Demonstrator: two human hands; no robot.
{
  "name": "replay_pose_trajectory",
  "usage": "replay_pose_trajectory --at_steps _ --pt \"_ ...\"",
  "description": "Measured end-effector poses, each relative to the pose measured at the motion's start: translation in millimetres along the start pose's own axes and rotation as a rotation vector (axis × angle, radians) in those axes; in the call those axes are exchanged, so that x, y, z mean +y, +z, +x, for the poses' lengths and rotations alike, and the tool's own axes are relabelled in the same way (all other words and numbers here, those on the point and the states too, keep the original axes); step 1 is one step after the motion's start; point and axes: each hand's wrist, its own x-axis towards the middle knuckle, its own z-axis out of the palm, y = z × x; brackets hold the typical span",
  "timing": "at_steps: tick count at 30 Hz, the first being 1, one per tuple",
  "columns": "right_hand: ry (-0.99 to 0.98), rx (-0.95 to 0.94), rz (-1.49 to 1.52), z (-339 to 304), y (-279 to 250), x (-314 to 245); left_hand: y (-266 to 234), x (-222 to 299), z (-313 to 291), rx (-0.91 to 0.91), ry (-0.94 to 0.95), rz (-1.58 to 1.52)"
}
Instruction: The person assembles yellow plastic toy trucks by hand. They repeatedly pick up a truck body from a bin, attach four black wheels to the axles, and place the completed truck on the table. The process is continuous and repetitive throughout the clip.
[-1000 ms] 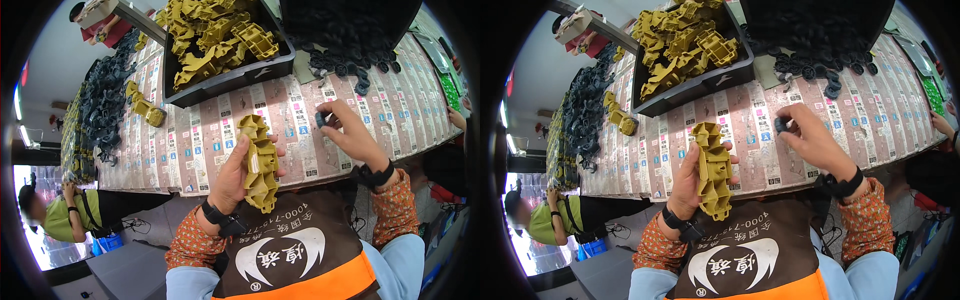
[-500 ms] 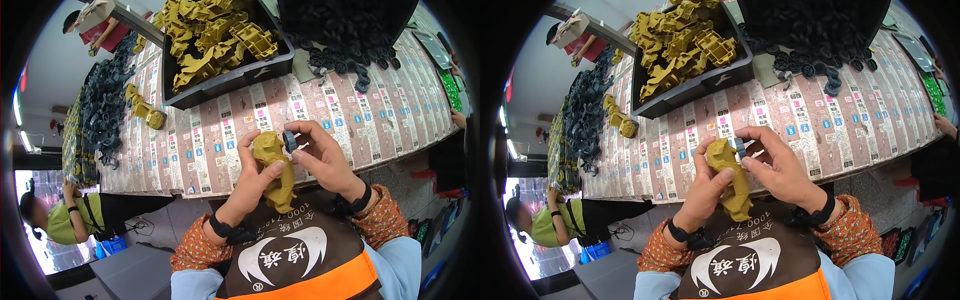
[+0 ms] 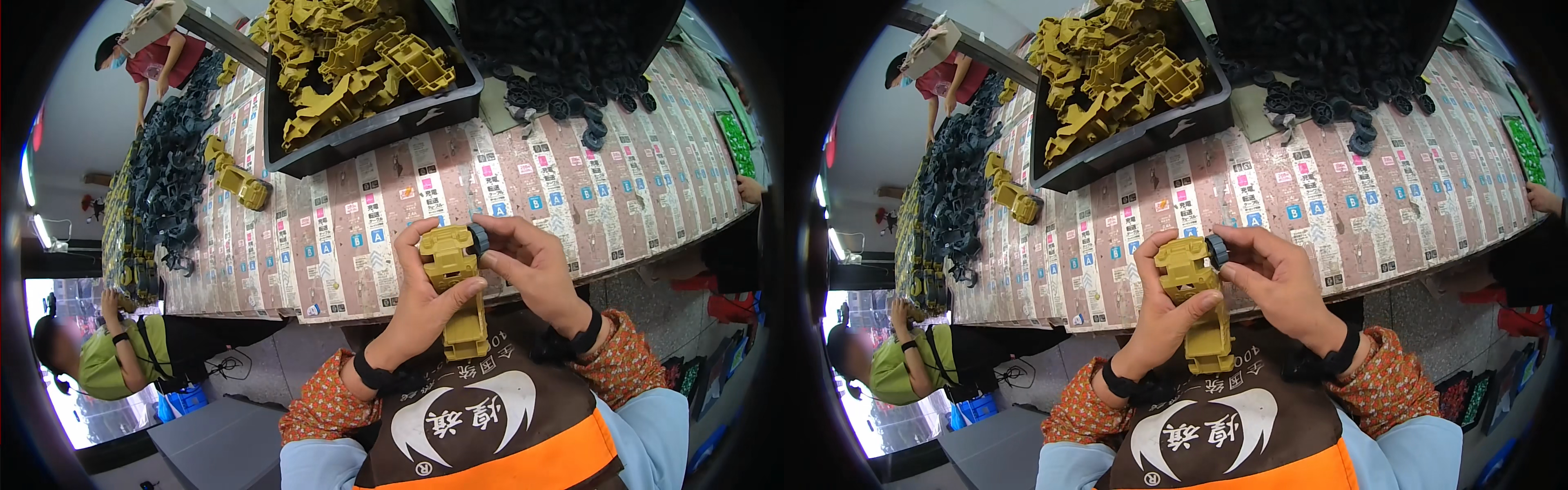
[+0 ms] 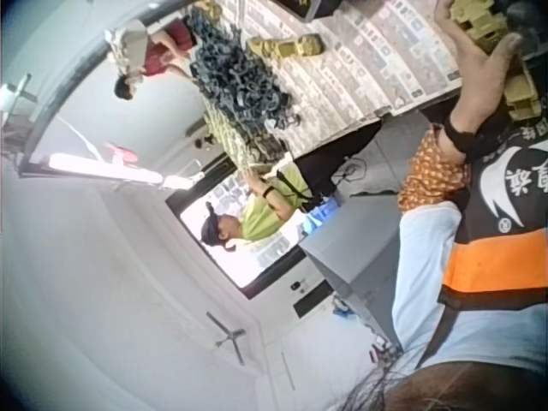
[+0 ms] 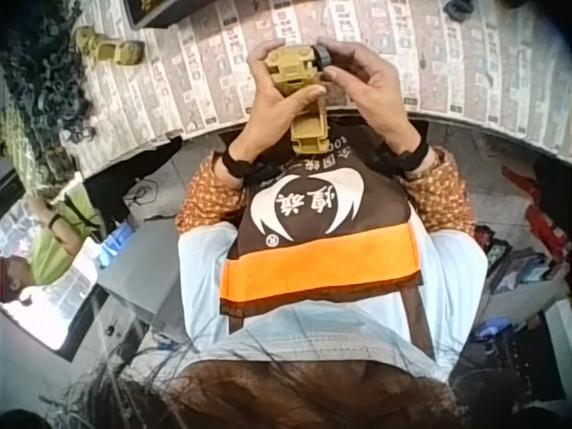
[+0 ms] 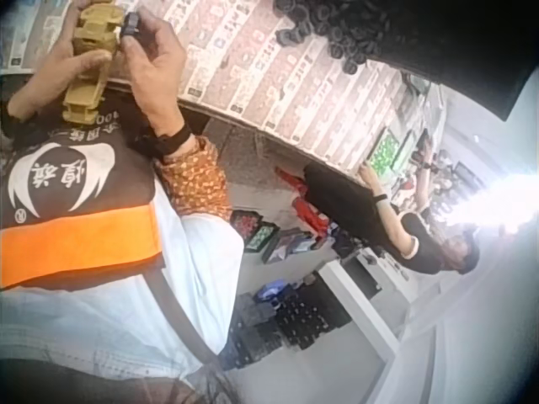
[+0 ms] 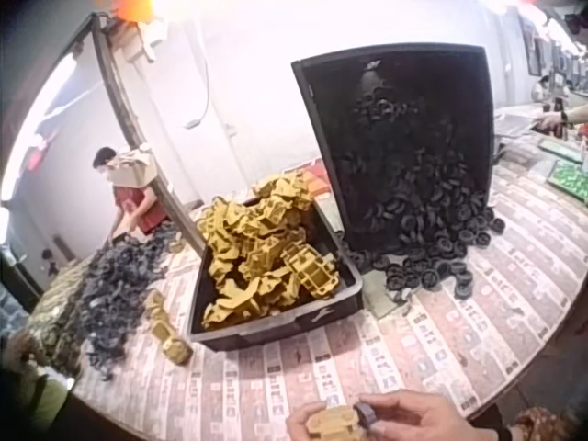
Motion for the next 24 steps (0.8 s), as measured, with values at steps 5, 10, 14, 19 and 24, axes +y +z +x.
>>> replay_pose_trajectory --at_steps 5,10,14,19,24 --pt "-0.096 -0.005 -0.222 -15 11 1 3 -2 2 -0.012 0.041 0.077" --pt "0.005 -0.031 -0.086 -18 8 0 8 -12 8 -0.044 0.044 0.100" --pt "0.029 -0.033 -0.024 -22 -3 -6 11 -4 15 -0.131 -0.012 0.031" --pt "0.031 0.015 -0.571 -13 -32 -38 12 4 27 -0.218 -0.114 -0.012" --pt "-0.050 0.700 -1.172 62 -159 -64 8 18 37 -0.061 -0.150 -0.268"
